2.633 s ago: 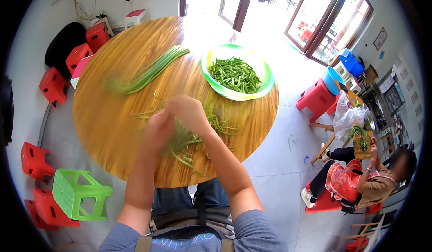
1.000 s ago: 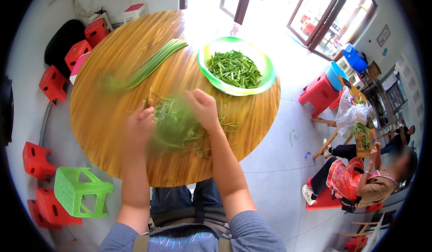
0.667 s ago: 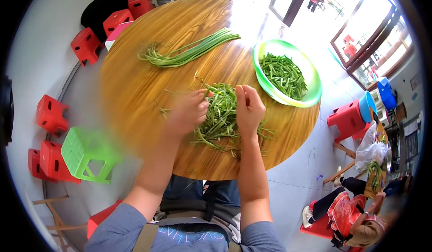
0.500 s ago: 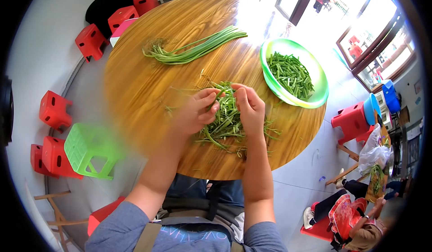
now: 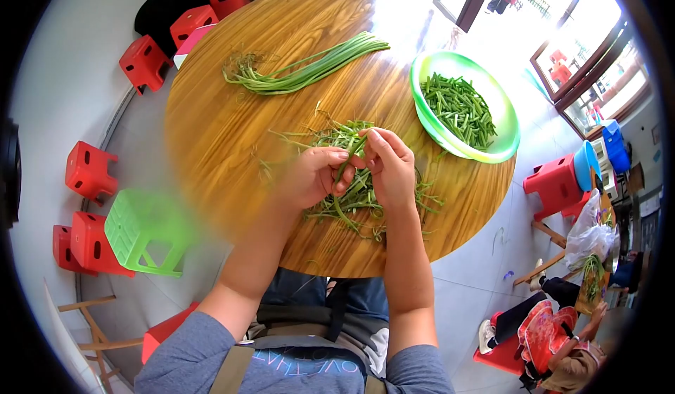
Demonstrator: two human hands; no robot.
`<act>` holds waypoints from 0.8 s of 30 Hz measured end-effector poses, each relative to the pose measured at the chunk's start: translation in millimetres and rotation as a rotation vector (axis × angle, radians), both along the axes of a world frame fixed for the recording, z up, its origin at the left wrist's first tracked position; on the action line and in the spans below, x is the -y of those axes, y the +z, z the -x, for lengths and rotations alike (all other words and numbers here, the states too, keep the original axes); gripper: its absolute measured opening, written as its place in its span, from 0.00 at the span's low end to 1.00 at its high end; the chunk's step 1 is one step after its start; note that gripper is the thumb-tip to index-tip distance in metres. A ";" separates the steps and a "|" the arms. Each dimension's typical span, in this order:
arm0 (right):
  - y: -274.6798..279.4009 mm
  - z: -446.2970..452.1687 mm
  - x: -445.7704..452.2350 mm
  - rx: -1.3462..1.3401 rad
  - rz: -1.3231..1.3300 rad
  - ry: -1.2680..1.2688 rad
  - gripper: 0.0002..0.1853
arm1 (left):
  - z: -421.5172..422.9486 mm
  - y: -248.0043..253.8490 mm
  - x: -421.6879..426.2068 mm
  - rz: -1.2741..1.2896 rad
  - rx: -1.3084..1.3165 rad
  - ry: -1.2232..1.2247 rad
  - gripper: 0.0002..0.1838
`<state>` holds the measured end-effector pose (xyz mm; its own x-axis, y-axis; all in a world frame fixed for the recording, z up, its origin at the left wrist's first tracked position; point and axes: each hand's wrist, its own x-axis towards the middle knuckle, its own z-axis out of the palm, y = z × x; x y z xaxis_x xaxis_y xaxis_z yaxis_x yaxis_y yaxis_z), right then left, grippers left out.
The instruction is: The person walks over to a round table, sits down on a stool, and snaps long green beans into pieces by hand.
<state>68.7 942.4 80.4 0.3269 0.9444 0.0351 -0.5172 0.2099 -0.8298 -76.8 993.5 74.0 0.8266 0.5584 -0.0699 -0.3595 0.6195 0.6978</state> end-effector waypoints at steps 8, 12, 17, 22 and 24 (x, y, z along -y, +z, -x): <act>-1.5 1.4 -2.2 0.070 0.019 -0.005 0.09 | 1.4 -3.1 -2.6 -0.069 -0.094 0.079 0.09; -2.0 3.4 -0.6 0.696 -0.217 -0.178 0.06 | -1.8 -7.3 -2.3 -0.039 -0.139 0.125 0.10; -7.0 12.5 1.3 1.192 -0.373 -0.220 0.09 | -4.0 -20.3 -5.1 -0.096 -0.186 0.179 0.09; 3.3 13.4 2.9 1.398 -0.414 -0.347 0.12 | -7.3 -20.5 -4.7 0.006 -0.159 0.191 0.08; 2.4 12.4 3.0 1.374 -0.378 -0.388 0.11 | -5.9 -15.7 -4.0 0.059 -0.139 0.159 0.08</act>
<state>56.3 939.4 82.8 0.0584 0.6718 0.7384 0.7495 0.4591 -0.4769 -70.9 997.5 58.4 0.7090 0.6722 -0.2133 -0.3589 0.6043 0.7113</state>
